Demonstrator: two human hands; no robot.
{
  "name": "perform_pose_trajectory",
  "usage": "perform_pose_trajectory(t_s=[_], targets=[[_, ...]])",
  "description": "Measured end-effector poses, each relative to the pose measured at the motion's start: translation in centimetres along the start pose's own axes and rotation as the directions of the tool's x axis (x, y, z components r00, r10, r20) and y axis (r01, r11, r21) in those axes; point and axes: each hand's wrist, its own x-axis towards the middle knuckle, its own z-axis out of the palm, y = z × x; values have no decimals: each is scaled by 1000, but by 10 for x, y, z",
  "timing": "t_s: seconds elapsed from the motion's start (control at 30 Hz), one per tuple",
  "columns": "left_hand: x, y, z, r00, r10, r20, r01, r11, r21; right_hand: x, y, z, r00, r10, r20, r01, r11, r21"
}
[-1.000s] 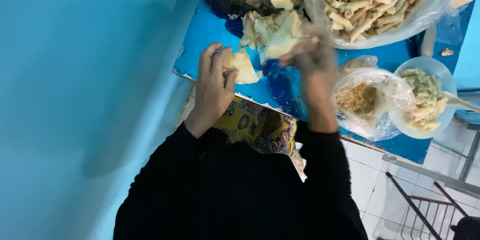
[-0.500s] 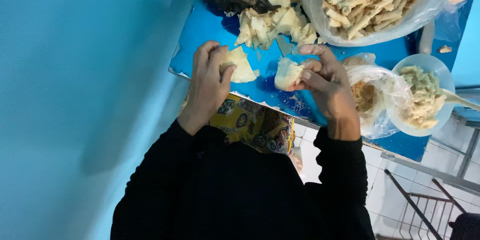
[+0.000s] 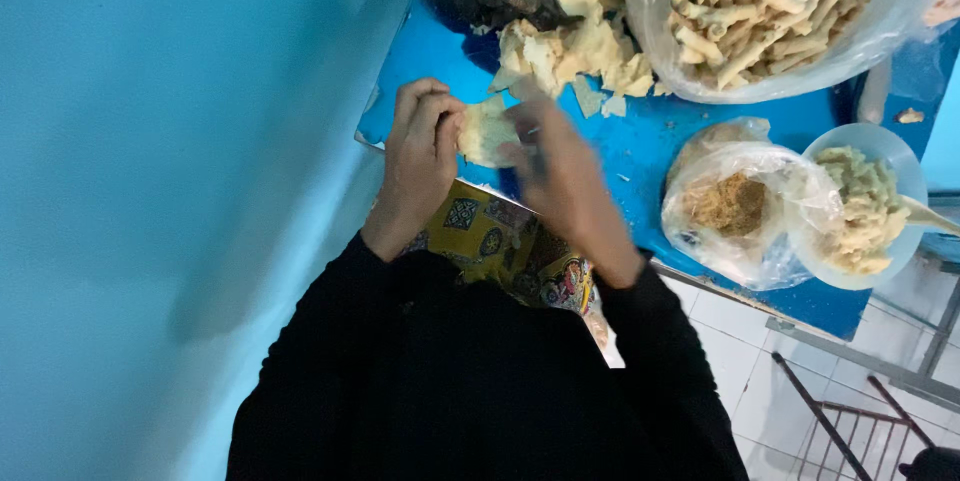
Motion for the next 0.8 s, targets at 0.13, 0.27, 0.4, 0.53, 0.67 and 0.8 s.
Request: perform_pose_trajectory(t_s=[0.13, 0.27, 0.4, 0.53, 0.67, 0.8], targets=[[-2, 2, 1, 999, -13, -47, 12, 1000, -24, 1, 1, 43, 999, -33, -7, 32, 992, -119], [-2, 7, 1, 994, -109, -5, 108, 989, -96, 8, 13, 40, 993, 65, -97, -60, 997, 55], [2, 13, -3, 995, 69, 74, -78, 989, 127, 19, 13, 30, 997, -37, -65, 34, 998, -59], [2, 17, -4, 979, -95, 180, 70, 987, 143, 25, 12, 18, 997, -52, -58, 51, 999, -17], [2, 16, -4, 981, -37, 193, 7, 988, 156, 31, 27, -9, 991, 51, -124, -47, 998, 34], [0, 12, 0, 980, -20, 196, -21, 978, 206, 48, 45, -45, 946, -133, -295, 107, 989, -104]])
